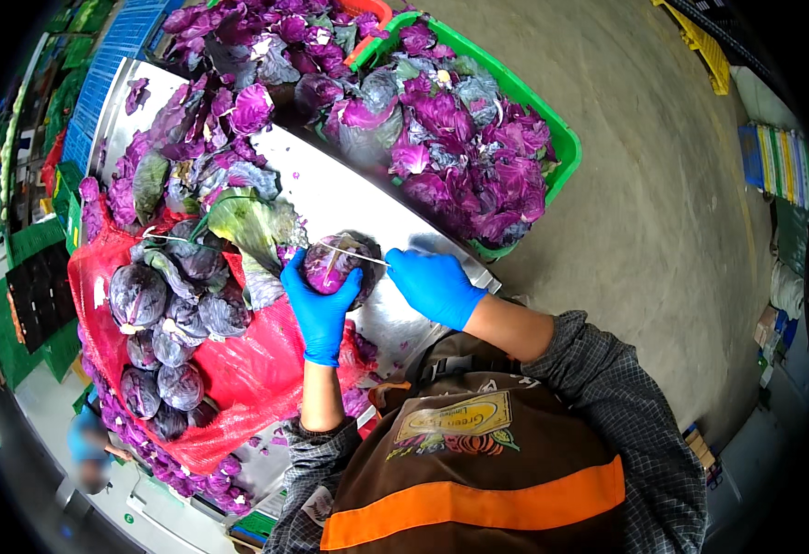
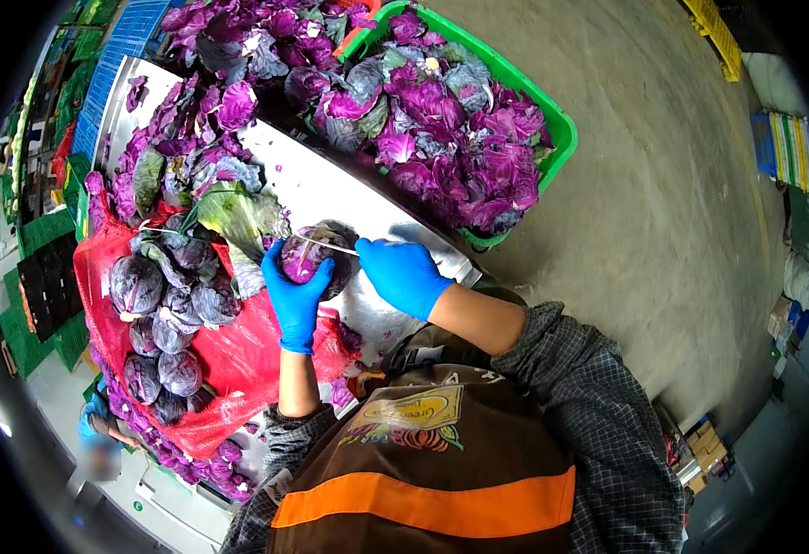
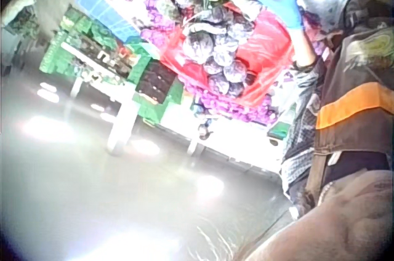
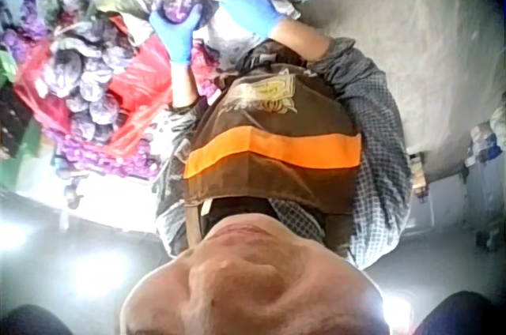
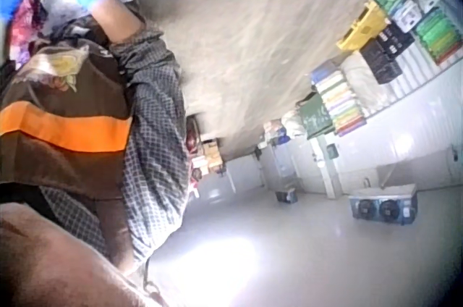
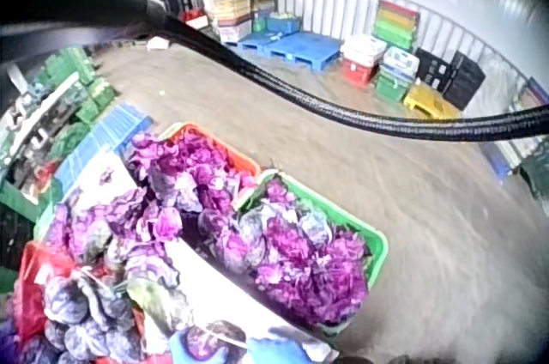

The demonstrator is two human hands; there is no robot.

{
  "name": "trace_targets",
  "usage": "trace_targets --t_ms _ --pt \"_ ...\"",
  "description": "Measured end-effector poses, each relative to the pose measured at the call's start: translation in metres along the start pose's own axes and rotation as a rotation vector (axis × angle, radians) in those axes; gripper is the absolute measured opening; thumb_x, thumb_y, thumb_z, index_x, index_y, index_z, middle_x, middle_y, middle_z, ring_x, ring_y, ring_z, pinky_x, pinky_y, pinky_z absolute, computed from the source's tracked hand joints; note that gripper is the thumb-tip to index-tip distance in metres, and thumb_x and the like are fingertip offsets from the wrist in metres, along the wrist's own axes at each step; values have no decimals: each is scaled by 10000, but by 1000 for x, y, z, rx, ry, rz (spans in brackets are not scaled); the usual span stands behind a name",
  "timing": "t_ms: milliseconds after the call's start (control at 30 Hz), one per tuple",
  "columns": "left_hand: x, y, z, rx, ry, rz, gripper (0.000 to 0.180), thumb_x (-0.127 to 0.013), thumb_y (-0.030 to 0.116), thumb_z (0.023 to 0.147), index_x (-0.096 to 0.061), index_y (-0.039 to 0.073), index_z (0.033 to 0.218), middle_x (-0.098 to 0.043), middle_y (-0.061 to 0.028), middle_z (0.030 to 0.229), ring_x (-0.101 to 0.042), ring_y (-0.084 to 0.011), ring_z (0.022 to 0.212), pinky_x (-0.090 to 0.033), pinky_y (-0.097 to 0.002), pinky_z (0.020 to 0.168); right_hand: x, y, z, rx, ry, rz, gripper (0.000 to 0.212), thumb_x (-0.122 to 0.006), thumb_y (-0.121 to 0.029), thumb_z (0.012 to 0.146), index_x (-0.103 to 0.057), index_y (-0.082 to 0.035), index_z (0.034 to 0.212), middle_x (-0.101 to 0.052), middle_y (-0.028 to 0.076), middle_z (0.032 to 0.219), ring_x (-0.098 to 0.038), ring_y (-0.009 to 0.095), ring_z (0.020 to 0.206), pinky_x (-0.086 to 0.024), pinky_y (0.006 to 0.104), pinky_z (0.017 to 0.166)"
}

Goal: The person processes red cabbage by cutting out the cores with a knife and pulling off loose outer leaves, then places the cored cabbage into a red mesh bag.

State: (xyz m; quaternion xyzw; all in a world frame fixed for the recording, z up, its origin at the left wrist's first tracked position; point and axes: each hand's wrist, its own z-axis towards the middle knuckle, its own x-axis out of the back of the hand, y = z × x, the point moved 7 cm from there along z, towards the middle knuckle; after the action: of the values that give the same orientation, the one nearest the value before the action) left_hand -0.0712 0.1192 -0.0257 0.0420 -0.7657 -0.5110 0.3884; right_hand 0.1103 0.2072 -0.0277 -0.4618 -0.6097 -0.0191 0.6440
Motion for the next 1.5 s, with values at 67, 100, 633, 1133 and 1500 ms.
trace_targets --t_ms 67,100,633,1133,1500 --pt "-2 -1 3 19 -17 -18 892 -947 285 675 -477 -38 1361 -527 -196 1311 -537 -312 1209 -428 -424 1076 -1 -1 1 -3 -26 -10 72 -575 -104 918 -573 -64 978 -662 107 748 -702 264 628 -539 368 478" --pt "-2 -4 4 24 -8 -60 900 -951 283 666 -476 -40 1359 -535 -196 1300 -542 -311 1200 -435 -423 1069 -4 -2 3 -10 -8 -34 72 -572 -108 926 -566 -60 979 -657 105 739 -697 270 613 -535 372 471" --pt "-1 5 6 -33 -17 23 904 -940 322 649 -487 -53 1336 -553 -211 1272 -564 -333 1166 -445 -435 1050 -27 -1 17 -94 -95 -102 102 -519 -56 926 -560 -40 1018 -678 150 774 -718 303 651 -563 405 513" --pt "42 -81 -74 489 15 -413 805 -925 233 741 -456 17 1359 -563 -169 1272 -587 -240 1146 -527 -356 970 -39 -30 -8 -54 -326 337 480 -557 -308 983 -506 -147 1432 -707 231 1007 -693 427 870 -543 514 740" --pt "7 -74 -91 335 -36 -610 836 -918 186 731 -454 20 1407 -551 -146 1323 -568 -248 1198 -478 -369 1044 -34 -11 50 -219 -40 476 403 -775 -396 874 -729 -30 1036 -732 166 896 -710 279 783 -548 380 721"
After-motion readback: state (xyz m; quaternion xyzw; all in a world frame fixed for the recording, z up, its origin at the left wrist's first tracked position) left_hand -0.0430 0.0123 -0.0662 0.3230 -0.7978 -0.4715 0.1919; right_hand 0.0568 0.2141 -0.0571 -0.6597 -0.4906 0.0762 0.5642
